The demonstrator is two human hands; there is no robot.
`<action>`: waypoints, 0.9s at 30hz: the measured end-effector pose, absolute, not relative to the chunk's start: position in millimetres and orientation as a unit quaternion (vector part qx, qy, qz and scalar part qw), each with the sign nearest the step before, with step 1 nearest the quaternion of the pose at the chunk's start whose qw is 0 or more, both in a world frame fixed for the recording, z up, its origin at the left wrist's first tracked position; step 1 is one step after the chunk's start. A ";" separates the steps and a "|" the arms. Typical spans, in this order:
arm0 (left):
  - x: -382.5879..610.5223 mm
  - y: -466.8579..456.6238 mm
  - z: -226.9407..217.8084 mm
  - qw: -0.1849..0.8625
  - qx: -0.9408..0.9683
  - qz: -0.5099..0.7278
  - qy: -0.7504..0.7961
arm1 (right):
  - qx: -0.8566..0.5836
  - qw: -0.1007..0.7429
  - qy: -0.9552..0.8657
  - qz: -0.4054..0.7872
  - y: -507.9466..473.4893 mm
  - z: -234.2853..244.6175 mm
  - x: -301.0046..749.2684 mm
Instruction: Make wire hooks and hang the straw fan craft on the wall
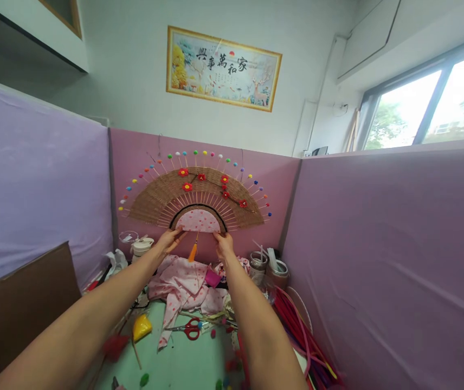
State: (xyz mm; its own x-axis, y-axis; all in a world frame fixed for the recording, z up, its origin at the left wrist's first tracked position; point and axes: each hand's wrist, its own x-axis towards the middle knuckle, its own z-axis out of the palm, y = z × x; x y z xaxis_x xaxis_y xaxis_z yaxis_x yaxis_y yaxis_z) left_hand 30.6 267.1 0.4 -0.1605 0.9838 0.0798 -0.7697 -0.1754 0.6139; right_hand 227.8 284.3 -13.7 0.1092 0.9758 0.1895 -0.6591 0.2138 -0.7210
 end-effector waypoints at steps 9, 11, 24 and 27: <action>58.8 272.3 -13.8 0.602 0.231 0.732 0.220 | -0.251 0.709 -0.334 0.569 287.8 -25.7 246.5; 64.1 273.1 -16.4 0.602 0.224 0.734 0.223 | -0.254 0.704 -0.335 0.572 289.9 -30.4 250.0; 93.9 283.2 -33.6 0.616 0.198 0.724 0.237 | -0.283 0.717 -0.267 0.579 309.1 -44.2 270.3; 96.6 285.1 -37.3 0.619 0.194 0.722 0.239 | -0.289 0.712 -0.258 0.586 310.7 -47.8 272.2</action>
